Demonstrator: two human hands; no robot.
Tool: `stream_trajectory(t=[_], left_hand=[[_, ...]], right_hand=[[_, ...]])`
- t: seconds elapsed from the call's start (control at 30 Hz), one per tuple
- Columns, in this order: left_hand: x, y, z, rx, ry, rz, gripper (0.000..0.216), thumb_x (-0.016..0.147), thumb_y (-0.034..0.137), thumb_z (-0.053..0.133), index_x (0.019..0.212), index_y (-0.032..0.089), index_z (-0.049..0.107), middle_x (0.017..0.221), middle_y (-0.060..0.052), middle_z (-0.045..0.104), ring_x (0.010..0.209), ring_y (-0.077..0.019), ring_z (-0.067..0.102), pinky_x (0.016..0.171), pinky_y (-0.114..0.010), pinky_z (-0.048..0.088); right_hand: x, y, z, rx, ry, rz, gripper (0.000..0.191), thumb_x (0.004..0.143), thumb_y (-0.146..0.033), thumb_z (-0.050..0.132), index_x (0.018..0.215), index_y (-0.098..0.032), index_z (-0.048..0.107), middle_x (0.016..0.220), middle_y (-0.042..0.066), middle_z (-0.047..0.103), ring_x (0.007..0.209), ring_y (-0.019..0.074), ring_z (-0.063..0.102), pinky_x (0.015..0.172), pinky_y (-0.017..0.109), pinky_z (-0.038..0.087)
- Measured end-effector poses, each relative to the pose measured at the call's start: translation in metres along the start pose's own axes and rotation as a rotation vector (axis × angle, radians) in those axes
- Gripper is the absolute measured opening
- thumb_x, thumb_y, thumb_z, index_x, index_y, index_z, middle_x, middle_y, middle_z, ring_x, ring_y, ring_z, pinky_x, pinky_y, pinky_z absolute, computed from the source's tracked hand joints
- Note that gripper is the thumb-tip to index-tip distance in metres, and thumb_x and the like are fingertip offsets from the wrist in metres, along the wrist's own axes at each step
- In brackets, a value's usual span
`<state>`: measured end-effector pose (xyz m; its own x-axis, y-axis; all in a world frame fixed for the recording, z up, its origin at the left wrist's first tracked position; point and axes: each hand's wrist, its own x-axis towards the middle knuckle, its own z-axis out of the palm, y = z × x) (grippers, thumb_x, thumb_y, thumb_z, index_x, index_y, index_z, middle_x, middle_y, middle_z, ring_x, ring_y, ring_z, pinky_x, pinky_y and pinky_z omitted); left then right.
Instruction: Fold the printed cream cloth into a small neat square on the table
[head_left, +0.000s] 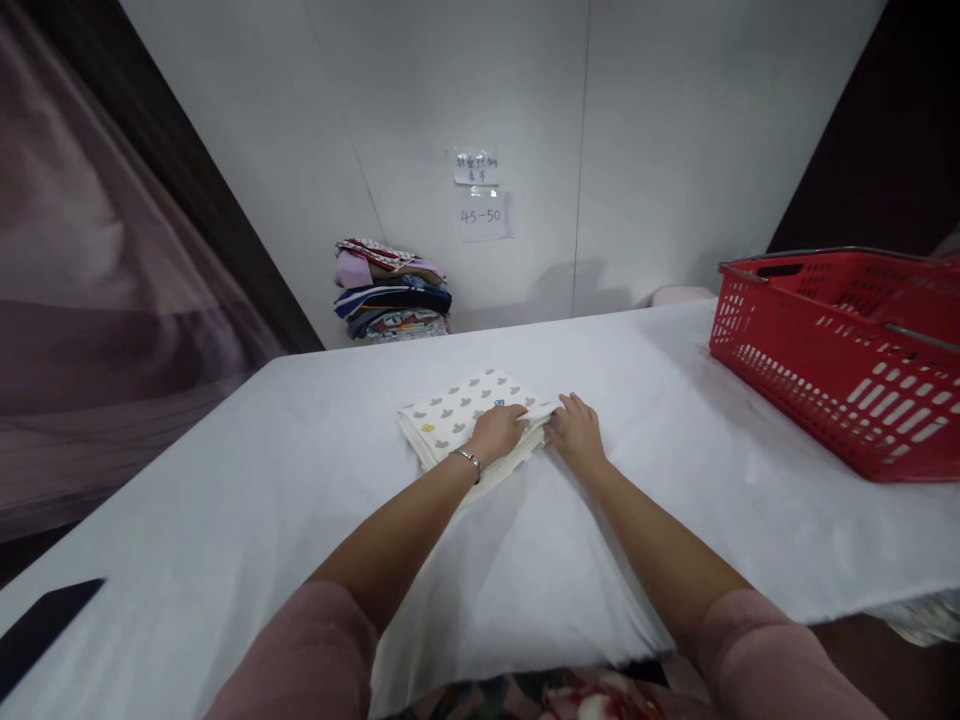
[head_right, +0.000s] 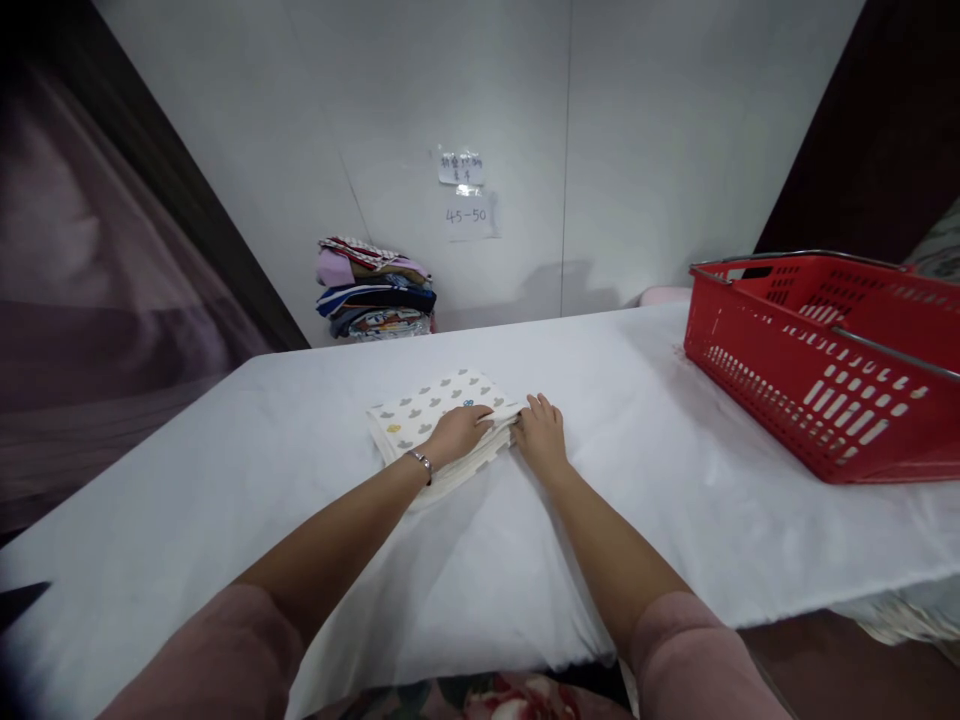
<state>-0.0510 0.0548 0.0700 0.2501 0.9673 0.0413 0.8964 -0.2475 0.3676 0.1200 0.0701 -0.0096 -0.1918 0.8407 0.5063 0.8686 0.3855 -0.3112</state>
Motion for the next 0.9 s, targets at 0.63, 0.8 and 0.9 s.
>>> stream_trajectory(t=[0.63, 0.8, 0.9], left_hand=[[0.060, -0.121, -0.031, 0.087, 0.065, -0.284, 0.035, 0.085, 0.036, 0.049, 0.113, 0.020, 0.063, 0.123, -0.009, 0.061, 0.112, -0.0265, 0.056, 0.091, -0.032, 0.043], [0.081, -0.125, -0.028, 0.055, 0.024, -0.304, 0.040, 0.087, 0.041, 0.046, 0.119, 0.019, 0.058, 0.123, -0.011, 0.061, 0.111, -0.0263, 0.057, 0.092, -0.033, 0.043], [0.095, -0.123, -0.027, 0.017, 0.005, -0.298, 0.041, 0.089, 0.041, 0.043, 0.119, 0.017, 0.058, 0.125, -0.010, 0.060, 0.115, -0.0242, 0.054, 0.094, -0.030, 0.041]], right_hand=[[0.007, 0.000, 0.006, 0.030, -0.063, 0.162, 0.018, 0.082, -0.024, 0.055, 0.099, -0.020, 0.062, 0.131, 0.011, 0.053, 0.127, 0.0276, 0.038, 0.100, 0.044, 0.030], [0.009, -0.003, 0.005, 0.081, -0.106, 0.288, 0.017, 0.080, -0.027, 0.053, 0.092, -0.019, 0.062, 0.127, 0.012, 0.055, 0.122, 0.0262, 0.044, 0.097, 0.041, 0.034], [0.008, -0.004, 0.008, 0.095, -0.121, 0.325, 0.017, 0.077, -0.027, 0.054, 0.088, -0.018, 0.064, 0.126, 0.013, 0.056, 0.122, 0.0274, 0.044, 0.097, 0.041, 0.035]])
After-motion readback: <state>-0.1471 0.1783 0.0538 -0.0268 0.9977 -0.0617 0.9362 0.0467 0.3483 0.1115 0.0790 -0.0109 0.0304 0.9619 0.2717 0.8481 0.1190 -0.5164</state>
